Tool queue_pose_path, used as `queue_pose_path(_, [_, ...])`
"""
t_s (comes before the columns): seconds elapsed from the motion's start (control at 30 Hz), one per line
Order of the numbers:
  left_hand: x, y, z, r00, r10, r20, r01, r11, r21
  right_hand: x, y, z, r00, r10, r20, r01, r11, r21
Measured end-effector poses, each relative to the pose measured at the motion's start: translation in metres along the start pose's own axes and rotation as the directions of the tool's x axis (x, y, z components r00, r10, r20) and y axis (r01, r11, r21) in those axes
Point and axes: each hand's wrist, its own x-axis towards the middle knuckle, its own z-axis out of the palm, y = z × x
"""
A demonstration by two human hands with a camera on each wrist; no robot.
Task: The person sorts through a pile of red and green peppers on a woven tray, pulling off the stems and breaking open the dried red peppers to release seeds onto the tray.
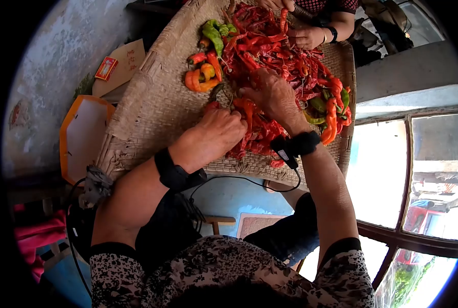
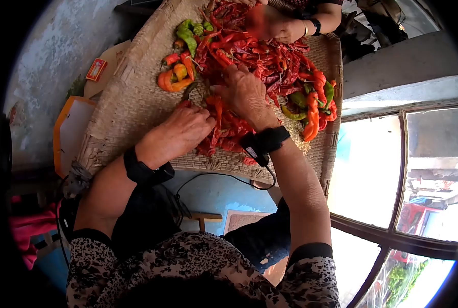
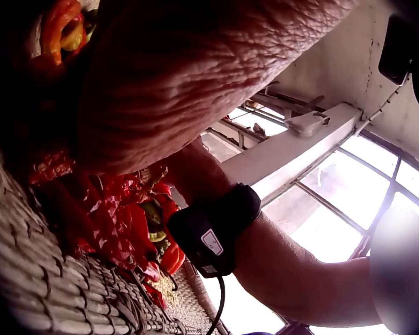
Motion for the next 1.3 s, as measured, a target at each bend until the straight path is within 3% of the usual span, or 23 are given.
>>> queue_pose_path(0.1, [0.001,-0.001,0.002,1.0,-0.017,0.026,0.017,1.0,-0.005,-0.001,-0.001,0.024,0.998,0.006,-0.066,-0.012,0.996,-0.085])
queue_pose_path(0.27, [0.0,0.001,-0.001,0.999,-0.019,0.037,0.018,1.0,0.008,0.01,0.012,0.007,0.975,0.191,0.109,-0.206,0.967,0.147])
queue_pose_path(0.3, [-0.002,0.002,0.0,1.0,-0.022,0.023,0.021,1.0,0.02,0.012,0.023,0.006,0.989,0.129,0.07,-0.144,0.939,0.312])
queue_pose_path(0.47, [0.001,0.004,-0.007,0.997,-0.038,0.073,0.037,0.999,0.02,0.032,0.046,-0.041,0.984,0.18,0.004,-0.161,0.868,0.469])
queue_pose_path(0.53, [0.003,0.004,-0.008,0.994,-0.048,0.097,0.05,0.999,-0.015,0.038,0.049,-0.056,0.922,0.269,-0.278,-0.175,0.931,0.321])
queue_pose_path(0.6, [0.003,0.004,-0.005,0.995,-0.049,0.084,0.05,0.999,-0.018,0.039,0.052,-0.052,0.847,0.015,-0.531,-0.023,1.0,-0.008])
queue_pose_path(0.67, [0.003,0.003,-0.004,0.996,-0.054,0.073,0.056,0.998,-0.019,0.031,0.038,-0.042,0.938,0.116,-0.328,-0.102,0.993,0.061])
queue_pose_path(0.73, [0.002,0.004,-0.003,0.997,-0.047,0.056,0.047,0.999,-0.003,0.019,0.025,-0.018,0.996,-0.032,-0.089,0.05,0.977,0.209])
queue_pose_path(0.8, [0.003,0.004,-0.004,0.996,-0.048,0.075,0.048,0.999,-0.008,0.011,0.009,0.007,0.995,-0.022,0.099,0.018,0.999,0.035])
queue_pose_path(0.97, [0.002,0.006,-0.004,0.997,-0.058,0.06,0.058,0.998,-0.008,0.017,-0.008,0.035,0.985,0.118,0.124,-0.101,0.985,-0.14])
queue_pose_path(1.1, [-0.003,0.005,0.005,1.0,-0.027,-0.009,0.028,0.997,0.072,0.021,-0.008,0.036,0.988,0.098,0.122,-0.088,0.992,-0.086])
queue_pose_path(1.2, [-0.005,0.006,0.004,0.999,-0.025,-0.03,0.027,0.995,0.093,0.017,-0.006,0.018,0.966,0.174,0.192,-0.186,0.982,0.042])
queue_pose_path(1.3, [-0.006,0.009,-0.005,0.999,-0.036,-0.016,0.036,0.998,0.048,0.007,0.007,-0.006,0.95,0.235,0.207,-0.295,0.892,0.341])
